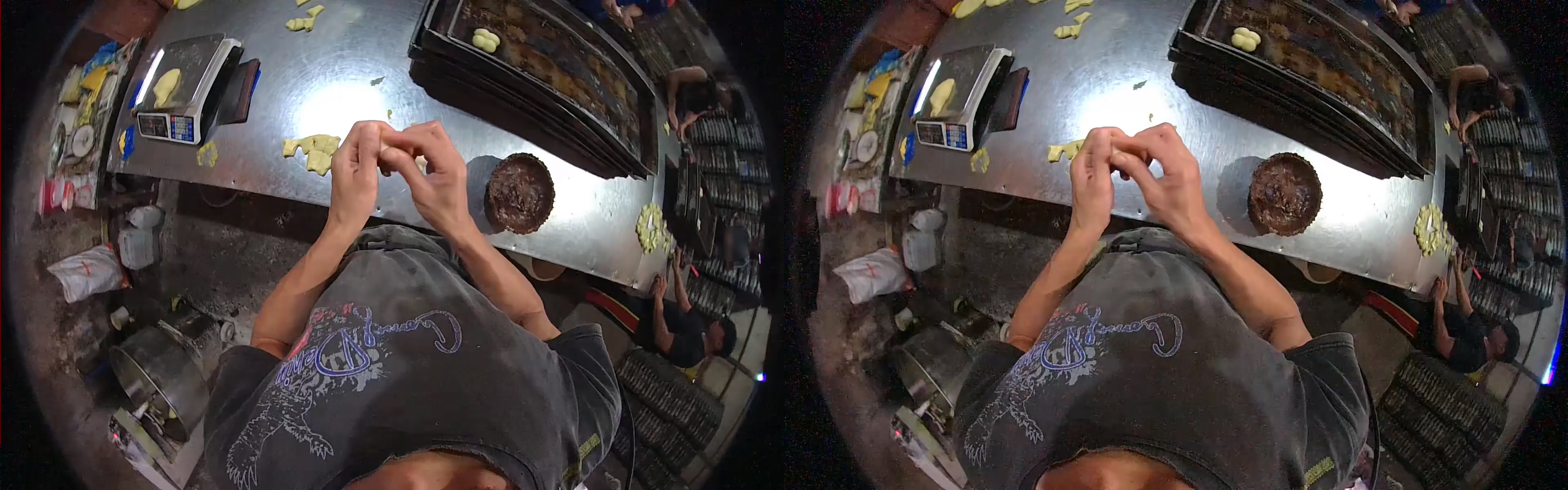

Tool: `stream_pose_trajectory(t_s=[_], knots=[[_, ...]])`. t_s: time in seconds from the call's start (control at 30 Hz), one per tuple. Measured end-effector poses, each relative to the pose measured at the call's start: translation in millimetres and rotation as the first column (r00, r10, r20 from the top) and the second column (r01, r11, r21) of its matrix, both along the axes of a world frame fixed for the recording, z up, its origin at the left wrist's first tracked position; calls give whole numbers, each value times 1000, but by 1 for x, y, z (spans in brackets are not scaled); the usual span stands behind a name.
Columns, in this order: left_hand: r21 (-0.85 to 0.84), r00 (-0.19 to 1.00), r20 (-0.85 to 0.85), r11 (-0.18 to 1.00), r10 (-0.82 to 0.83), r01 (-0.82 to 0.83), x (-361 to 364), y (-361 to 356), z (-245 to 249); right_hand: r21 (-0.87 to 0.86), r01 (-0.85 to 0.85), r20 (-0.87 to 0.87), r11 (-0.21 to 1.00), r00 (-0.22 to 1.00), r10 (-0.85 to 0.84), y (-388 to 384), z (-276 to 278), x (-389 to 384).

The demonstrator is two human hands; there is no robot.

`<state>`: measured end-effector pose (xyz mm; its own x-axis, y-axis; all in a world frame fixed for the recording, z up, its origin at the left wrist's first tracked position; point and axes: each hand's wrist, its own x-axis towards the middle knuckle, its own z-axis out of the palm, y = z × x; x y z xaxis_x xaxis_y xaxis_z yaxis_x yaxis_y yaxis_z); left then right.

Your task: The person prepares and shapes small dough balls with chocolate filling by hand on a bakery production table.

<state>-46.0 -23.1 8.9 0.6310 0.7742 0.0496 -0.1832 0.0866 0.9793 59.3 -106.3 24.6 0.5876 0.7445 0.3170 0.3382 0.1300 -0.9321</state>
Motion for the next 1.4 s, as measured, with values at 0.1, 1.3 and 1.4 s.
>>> stream_pose_trajectory(t_s=[0.1,1.3,1.4], knots=[[-26,992,-103,997,-77,75,-5,4,5,-42,54,335,998,942,-37,4,1,-2],[555,817,-576,749,31,363,-117,169,-191,-577,1,233,817,959,163,86,-227,-40],[507,756,-650,699,-74,504,-109,171,-202,-552,-1,336,834,915,224,124,-237,-86]])
